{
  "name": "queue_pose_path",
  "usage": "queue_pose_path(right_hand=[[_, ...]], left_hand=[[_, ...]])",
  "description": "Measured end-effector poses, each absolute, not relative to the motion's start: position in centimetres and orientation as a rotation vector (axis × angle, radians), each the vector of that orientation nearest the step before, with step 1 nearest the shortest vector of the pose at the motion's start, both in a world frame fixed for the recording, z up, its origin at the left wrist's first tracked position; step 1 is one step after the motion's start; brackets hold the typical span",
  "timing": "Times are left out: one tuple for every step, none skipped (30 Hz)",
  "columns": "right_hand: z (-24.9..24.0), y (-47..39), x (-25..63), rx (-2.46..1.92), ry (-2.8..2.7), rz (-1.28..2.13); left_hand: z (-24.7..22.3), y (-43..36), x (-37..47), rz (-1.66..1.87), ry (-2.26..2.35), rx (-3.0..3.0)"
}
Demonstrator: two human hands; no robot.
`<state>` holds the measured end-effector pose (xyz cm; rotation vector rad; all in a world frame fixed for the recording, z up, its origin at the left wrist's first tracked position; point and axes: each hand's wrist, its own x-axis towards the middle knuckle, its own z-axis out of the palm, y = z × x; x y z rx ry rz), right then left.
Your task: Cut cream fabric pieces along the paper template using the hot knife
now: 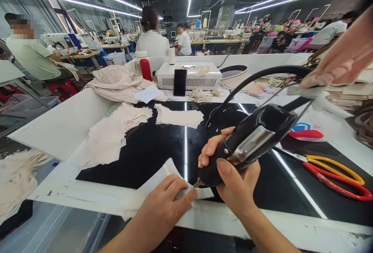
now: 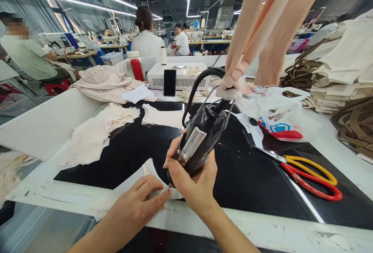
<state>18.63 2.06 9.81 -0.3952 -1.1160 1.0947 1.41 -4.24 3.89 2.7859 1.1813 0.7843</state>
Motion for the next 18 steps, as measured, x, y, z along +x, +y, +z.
queue_pose_path(right_hand=[[9.81,2.05,18.63,-0.401,-1.121,1.091],[9.82,2.06,18.62,-0.407,-1.125,1.090],[9.83,2.07,18.60,-0.411,-1.124,1.091],[9.85,2.09,18.57,-0.410,-1.118,1.091],[9.85,2.13,18.51,-0.408,-1.110,1.091],[9.85,2.18,18.42,-0.404,-1.101,1.089],[9.83,2.24,18.32,-0.400,-1.092,1.087],[9.80,2.30,18.21,-0.394,-1.086,1.089],[9.76,2.36,18.10,-0.387,-1.085,1.094],[9.70,2.41,17.99,-0.380,-1.088,1.100],[9.64,2.45,17.89,-0.374,-1.095,1.107],[9.59,2.47,17.82,-0.369,-1.103,1.110],[9.54,2.48,17.76,-0.370,-1.111,1.111],[9.50,2.48,17.72,-0.377,-1.117,1.108],[9.48,2.47,17.71,-0.387,-1.120,1.104],[9.47,2.46,17.72,-0.396,-1.121,1.099],[9.46,2.45,17.74,-0.405,-1.119,1.097],[9.47,2.45,17.79,-0.412,-1.117,1.099]], left_hand=[[3.81,-4.27,1.40,0.783,1.182,2.785],[3.73,-4.30,1.39,0.783,1.179,2.784],[3.65,-4.32,1.40,0.788,1.176,2.784],[3.57,-4.34,1.40,0.793,1.175,2.780],[3.50,-4.36,1.42,0.801,1.174,2.777],[3.43,-4.36,1.43,0.807,1.174,2.774],[3.37,-4.35,1.45,0.816,1.173,2.771],[3.31,-4.34,1.46,0.821,1.173,2.767],[3.27,-4.32,1.47,0.822,1.171,2.764],[3.24,-4.31,1.48,0.817,1.170,2.763],[3.23,-4.29,1.49,0.811,1.172,2.763],[3.23,-4.28,1.50,0.802,1.177,2.762],[3.24,-4.27,1.51,0.790,1.181,2.760],[3.26,-4.26,1.52,0.782,1.187,2.757],[3.27,-4.25,1.53,0.781,1.194,2.754],[3.28,-4.24,1.56,0.785,1.199,2.754],[3.29,-4.22,1.58,0.792,1.204,2.757],[3.28,-4.21,1.62,0.803,1.211,2.759]])
